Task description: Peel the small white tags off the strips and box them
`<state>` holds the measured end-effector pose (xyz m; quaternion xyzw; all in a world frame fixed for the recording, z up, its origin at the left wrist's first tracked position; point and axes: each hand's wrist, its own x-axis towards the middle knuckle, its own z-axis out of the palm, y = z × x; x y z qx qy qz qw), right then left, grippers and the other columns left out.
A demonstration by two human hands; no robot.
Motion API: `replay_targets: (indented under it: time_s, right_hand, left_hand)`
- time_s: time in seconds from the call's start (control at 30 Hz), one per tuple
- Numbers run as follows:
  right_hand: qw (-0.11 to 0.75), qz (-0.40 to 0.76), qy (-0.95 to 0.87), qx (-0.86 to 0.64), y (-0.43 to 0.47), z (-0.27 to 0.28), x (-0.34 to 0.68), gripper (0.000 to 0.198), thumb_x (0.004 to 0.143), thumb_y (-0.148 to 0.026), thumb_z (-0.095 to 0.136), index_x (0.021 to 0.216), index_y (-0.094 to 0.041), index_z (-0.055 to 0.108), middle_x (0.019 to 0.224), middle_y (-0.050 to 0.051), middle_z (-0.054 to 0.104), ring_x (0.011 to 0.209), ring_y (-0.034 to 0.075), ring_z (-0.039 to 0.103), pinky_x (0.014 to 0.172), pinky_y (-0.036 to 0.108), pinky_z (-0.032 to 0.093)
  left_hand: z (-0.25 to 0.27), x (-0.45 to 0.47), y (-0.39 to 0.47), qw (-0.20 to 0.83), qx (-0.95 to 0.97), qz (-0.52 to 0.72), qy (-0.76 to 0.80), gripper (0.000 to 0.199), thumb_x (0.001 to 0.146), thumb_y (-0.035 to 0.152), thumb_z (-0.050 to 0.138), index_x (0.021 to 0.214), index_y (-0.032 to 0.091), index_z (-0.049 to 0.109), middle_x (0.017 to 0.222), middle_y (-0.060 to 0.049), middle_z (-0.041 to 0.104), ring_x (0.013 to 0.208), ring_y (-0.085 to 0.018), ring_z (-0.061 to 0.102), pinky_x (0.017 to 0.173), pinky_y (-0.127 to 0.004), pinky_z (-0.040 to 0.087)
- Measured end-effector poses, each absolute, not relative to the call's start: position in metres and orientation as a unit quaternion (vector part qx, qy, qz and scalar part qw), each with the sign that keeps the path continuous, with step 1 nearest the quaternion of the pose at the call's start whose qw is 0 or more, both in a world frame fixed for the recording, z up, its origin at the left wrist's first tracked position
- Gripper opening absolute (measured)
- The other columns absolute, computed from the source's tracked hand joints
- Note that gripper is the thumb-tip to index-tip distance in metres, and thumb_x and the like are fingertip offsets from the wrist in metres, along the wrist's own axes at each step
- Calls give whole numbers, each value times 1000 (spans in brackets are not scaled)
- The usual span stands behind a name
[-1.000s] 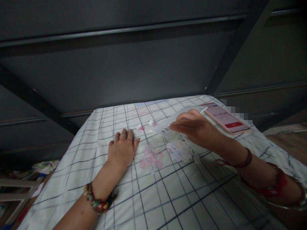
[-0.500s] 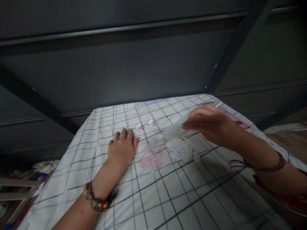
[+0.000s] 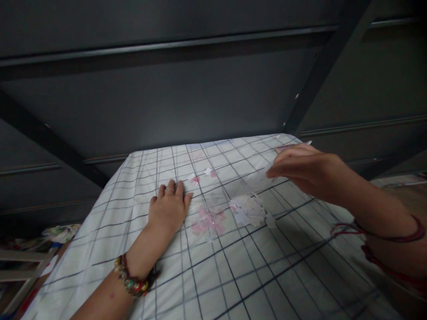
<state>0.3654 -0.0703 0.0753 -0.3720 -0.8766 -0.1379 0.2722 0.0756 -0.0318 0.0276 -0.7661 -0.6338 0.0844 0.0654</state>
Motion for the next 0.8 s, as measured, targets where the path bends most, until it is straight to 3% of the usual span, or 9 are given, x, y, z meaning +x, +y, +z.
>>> replay_targets:
  time_s: [0.47, 0.8]
  right_hand:
    - [294, -263, -813, -429, -51, 49, 355, 29, 83, -1, 43, 90, -20, 65, 80, 3, 70, 78, 17, 60, 72, 31, 47]
    - [188, -297, -860, -370, -33, 64, 317, 29, 89, -2, 40, 90, -15, 65, 82, 6, 67, 80, 18, 53, 71, 31, 39]
  left_hand:
    - [29, 76, -31, 64, -764, 90, -636, 51, 102, 40, 31, 145, 13, 39, 150, -15, 40, 134, -35, 40, 99, -48, 45]
    - [29, 72, -33, 51, -762, 82, -640, 54, 101, 41, 31, 146, 12, 37, 152, -15, 38, 136, -36, 38, 101, -49, 44]
